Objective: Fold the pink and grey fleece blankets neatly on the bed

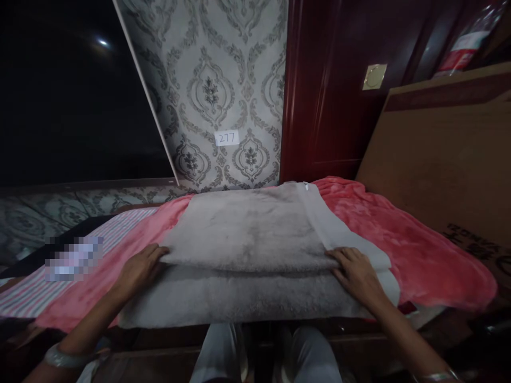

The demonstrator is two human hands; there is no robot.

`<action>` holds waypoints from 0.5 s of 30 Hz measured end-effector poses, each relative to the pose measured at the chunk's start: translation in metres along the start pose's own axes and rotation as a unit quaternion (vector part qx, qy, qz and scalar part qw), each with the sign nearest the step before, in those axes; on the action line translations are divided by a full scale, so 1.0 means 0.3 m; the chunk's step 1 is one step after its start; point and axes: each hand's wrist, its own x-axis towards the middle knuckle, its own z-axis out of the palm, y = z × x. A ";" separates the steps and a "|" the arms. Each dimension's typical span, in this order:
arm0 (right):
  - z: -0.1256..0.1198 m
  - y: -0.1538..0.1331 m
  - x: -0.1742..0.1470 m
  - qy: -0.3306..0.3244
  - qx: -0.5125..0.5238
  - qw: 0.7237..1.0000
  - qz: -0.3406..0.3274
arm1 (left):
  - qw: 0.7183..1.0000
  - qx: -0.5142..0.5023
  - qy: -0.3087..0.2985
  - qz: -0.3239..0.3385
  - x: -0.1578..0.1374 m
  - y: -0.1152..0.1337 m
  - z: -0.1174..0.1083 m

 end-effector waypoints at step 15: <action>-0.115 0.086 0.000 -0.052 0.058 0.997 0.026 | 0.950 -0.266 -0.156 -0.039 0.060 -0.076 -0.081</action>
